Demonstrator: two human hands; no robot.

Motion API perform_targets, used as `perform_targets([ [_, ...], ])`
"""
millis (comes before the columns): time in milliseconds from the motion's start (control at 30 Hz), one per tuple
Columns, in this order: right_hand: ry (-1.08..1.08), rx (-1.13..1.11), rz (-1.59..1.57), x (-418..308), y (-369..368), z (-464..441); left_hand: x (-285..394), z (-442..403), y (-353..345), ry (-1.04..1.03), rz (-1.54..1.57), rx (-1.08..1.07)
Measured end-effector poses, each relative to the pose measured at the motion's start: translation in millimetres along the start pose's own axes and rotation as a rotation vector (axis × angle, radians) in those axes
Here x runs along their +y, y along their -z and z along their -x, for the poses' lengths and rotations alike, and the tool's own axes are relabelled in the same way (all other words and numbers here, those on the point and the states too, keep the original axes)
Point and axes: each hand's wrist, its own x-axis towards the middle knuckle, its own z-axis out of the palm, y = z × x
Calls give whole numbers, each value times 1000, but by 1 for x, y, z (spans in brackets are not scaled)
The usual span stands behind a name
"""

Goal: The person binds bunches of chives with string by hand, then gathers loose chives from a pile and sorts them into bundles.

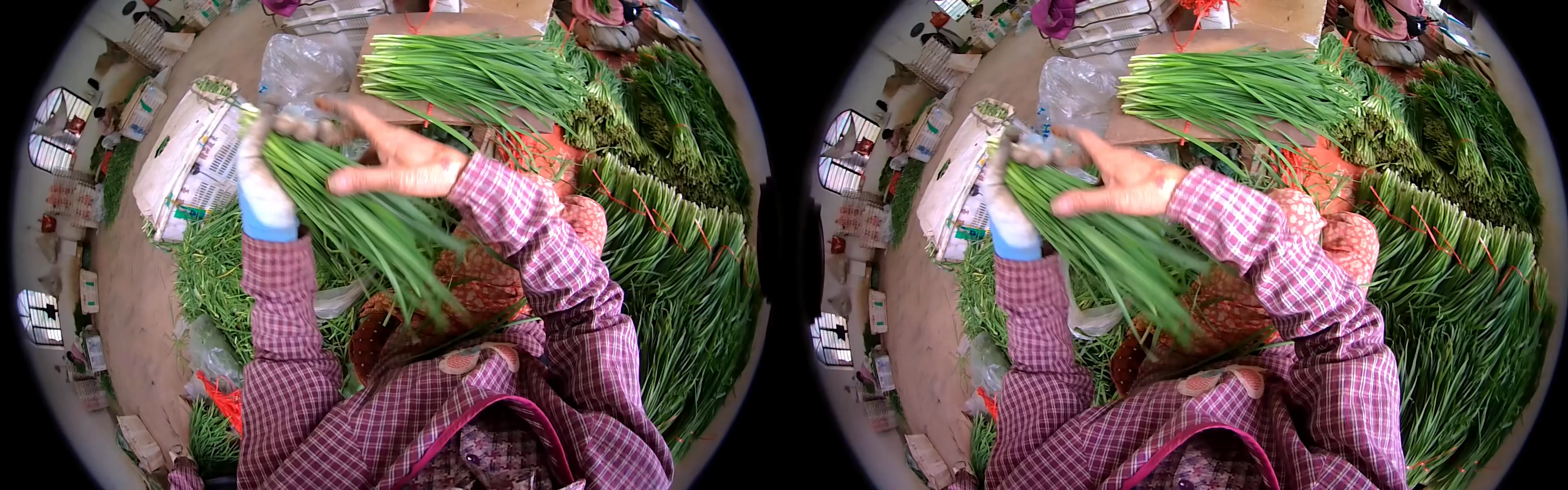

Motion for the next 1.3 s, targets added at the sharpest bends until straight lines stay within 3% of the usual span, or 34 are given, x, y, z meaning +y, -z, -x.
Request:
perform_targets([
  [33, -12, -23, 76, 8, -5, 1, 11, -5, 1, -1, 166, -28],
  [167, -123, -54, 206, 43, 0, 9, 71, -21, 24, -175, 246, 2],
  [200, -99, 58, 446, 60, 8, 21, 79, -24, 31, -248, 242, 54],
  [300, -179, -66, 339, 81, 36, 45, 105, -28, 57, -298, 294, 25],
  [333, -151, 43, 386, 79, 38, 55, 111, -26, 59, -328, 298, 61],
  [400, -354, 75, 614, 82, 56, 70, 118, -30, 74, -345, 303, 69],
  [500, -90, 458, 872, 84, 68, 85, 114, -28, 64, -424, 257, 201],
  [600, -1, 650, 714, 32, 54, 70, 109, -32, 67, -384, 248, 203],
  [767, 209, 509, 467, -11, -1, 44, 98, -34, 59, -331, 152, 230],
  [800, 172, 439, 422, -17, -13, 40, 97, -35, 56, -326, 146, 242],
  [1033, 330, 396, 485, -19, -49, 7, 79, -31, 34, -280, 135, 207],
  [1167, 353, 454, 571, -17, -49, -6, 62, -28, 15, -357, 6, 186],
  [1233, 432, 576, 615, -15, -46, -9, 55, -23, -1, -479, -456, 280],
  [1267, 446, 625, 651, -13, -42, -9, 47, -18, -6, -589, -608, 214],
  [1300, 397, 649, 609, -8, -38, -5, 37, -12, -20, -539, -719, 319],
])
